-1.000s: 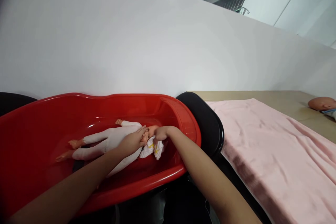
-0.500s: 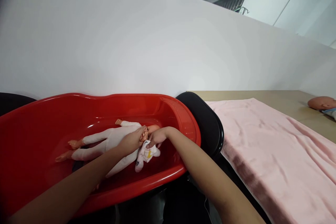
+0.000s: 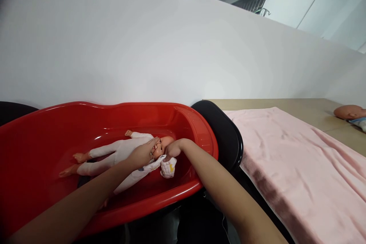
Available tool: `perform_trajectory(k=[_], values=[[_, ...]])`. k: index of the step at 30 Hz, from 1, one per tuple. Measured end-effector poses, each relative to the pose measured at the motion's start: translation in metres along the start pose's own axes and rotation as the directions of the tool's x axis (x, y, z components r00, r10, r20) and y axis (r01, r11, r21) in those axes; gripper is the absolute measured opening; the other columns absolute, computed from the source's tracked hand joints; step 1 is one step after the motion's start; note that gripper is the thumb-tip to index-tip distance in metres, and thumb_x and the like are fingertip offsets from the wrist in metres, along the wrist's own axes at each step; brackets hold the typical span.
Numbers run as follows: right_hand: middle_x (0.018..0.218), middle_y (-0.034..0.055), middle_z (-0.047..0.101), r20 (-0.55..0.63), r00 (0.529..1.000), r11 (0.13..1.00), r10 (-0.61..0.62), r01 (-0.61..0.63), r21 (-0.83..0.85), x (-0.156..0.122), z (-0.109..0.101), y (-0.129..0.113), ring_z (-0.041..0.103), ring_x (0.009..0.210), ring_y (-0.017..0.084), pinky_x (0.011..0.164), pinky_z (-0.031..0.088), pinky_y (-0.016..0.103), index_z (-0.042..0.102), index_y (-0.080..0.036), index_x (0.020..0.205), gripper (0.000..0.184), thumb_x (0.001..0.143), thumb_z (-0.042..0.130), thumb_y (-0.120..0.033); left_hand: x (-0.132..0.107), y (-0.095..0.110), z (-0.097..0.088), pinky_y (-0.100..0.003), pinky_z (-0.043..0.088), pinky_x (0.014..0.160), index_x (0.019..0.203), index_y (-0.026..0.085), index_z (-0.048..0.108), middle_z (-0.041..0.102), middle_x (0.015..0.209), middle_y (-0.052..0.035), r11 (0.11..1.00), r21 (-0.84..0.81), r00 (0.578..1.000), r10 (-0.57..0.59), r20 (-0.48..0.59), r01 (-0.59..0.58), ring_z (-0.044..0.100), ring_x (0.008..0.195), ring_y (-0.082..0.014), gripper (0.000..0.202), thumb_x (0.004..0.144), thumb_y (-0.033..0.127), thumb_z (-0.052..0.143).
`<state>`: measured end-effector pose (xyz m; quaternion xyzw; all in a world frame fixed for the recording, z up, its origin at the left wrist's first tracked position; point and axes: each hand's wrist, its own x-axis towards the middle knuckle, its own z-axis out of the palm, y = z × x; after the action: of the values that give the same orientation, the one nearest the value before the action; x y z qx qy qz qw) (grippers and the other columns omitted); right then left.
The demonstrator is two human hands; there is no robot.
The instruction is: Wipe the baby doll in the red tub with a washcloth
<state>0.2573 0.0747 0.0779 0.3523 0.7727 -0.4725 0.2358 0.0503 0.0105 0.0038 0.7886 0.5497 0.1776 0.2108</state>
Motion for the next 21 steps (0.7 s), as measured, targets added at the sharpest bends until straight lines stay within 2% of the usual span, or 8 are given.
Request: perform_trajectory(k=[3,6,11,13,15,17,19,21], values=[[0.109,0.0052,0.078,-0.024,0.999,0.997,-0.034,0.035,0.064,-0.002,0.001,-0.002,0.068,0.093,0.017,0.086,0.054,0.025,0.081,-0.014,0.107,0.03,0.096,0.077,-0.042,-0.001,-0.002,-0.002,-0.038,0.043,0.127,0.165,0.017,0.046,0.055,0.17,-0.0152,0.999,-0.048,1.0,0.018,0.022,-0.017,0.058,0.151,-0.0329,0.065,0.103,0.033,0.051],[0.123,0.0071,0.077,-0.051,0.997,0.978,-0.049,0.059,0.202,-0.004,0.003,-0.003,0.071,0.101,0.017,0.088,0.058,0.026,0.078,-0.015,0.12,0.034,0.1,0.069,-0.041,0.0,-0.004,-0.003,-0.038,0.045,0.125,0.167,0.02,0.044,0.057,0.169,-0.0135,0.996,-0.086,1.0,0.007,0.019,-0.005,0.059,0.15,-0.0331,0.069,0.101,0.035,0.057],[0.092,0.006,0.077,-0.033,0.999,0.983,0.008,-0.002,0.181,-0.004,0.002,-0.001,0.068,0.079,0.018,0.077,0.058,0.029,0.08,-0.011,0.093,0.026,0.083,0.087,-0.034,0.003,-0.011,-0.001,-0.042,0.045,0.126,0.171,0.016,0.041,0.059,0.166,-0.016,0.991,-0.128,0.999,-0.023,0.031,0.027,0.062,0.145,-0.0365,0.072,0.102,0.034,0.055],[0.095,0.0054,0.077,-0.061,0.998,0.981,-0.002,0.014,0.192,-0.005,0.001,-0.001,0.069,0.084,0.018,0.079,0.057,0.028,0.081,-0.013,0.097,0.027,0.082,0.089,-0.035,0.002,-0.011,-0.002,-0.042,0.046,0.124,0.172,0.017,0.039,0.062,0.163,-0.0147,0.985,-0.166,0.998,-0.041,0.056,0.049,0.064,0.143,-0.036,0.074,0.103,0.038,0.054],[0.107,0.0063,0.078,-0.113,0.993,0.967,-0.038,0.065,0.245,-0.007,0.001,-0.001,0.072,0.092,0.019,0.082,0.058,0.027,0.08,-0.015,0.108,0.031,0.088,0.085,-0.039,-0.001,-0.01,-0.005,-0.04,0.048,0.121,0.175,0.02,0.036,0.065,0.161,-0.0121,0.978,-0.195,0.996,-0.06,0.067,0.072,0.065,0.141,-0.0347,0.079,0.102,0.041,0.058],[0.114,0.0074,0.078,-0.198,0.977,0.936,-0.081,0.142,0.321,-0.009,0.001,-0.001,0.073,0.096,0.019,0.083,0.059,0.028,0.079,-0.016,0.116,0.032,0.093,0.079,-0.04,-0.003,-0.006,-0.011,-0.039,0.049,0.12,0.174,0.025,0.039,0.065,0.161,-0.0087,0.968,-0.237,0.996,-0.069,0.048,0.078,0.066,0.14,-0.0325,0.075,0.103,0.041,0.057],[0.11,0.0074,0.079,-0.316,0.941,0.898,-0.121,0.239,0.37,-0.01,0.0,-0.001,0.072,0.094,0.019,0.086,0.058,0.03,0.079,-0.015,0.114,0.029,0.097,0.076,-0.038,-0.002,-0.002,-0.021,-0.039,0.047,0.122,0.167,0.025,0.051,0.065,0.161,-0.0077,0.957,-0.274,0.994,-0.102,-0.023,0.092,0.065,0.142,-0.031,0.062,0.107,0.04,0.048],[0.101,0.0068,0.079,-0.447,0.884,0.862,-0.137,0.329,0.386,-0.009,-0.002,0.001,0.071,0.09,0.019,0.089,0.057,0.031,0.079,-0.014,0.105,0.026,0.099,0.074,-0.039,0.002,0.0,-0.032,-0.042,0.045,0.124,0.156,0.021,0.062,0.067,0.158,-0.0109,0.949,-0.288,0.979,-0.164,-0.118,0.124,0.063,0.144,-0.0321,0.056,0.108,0.043,0.043]])
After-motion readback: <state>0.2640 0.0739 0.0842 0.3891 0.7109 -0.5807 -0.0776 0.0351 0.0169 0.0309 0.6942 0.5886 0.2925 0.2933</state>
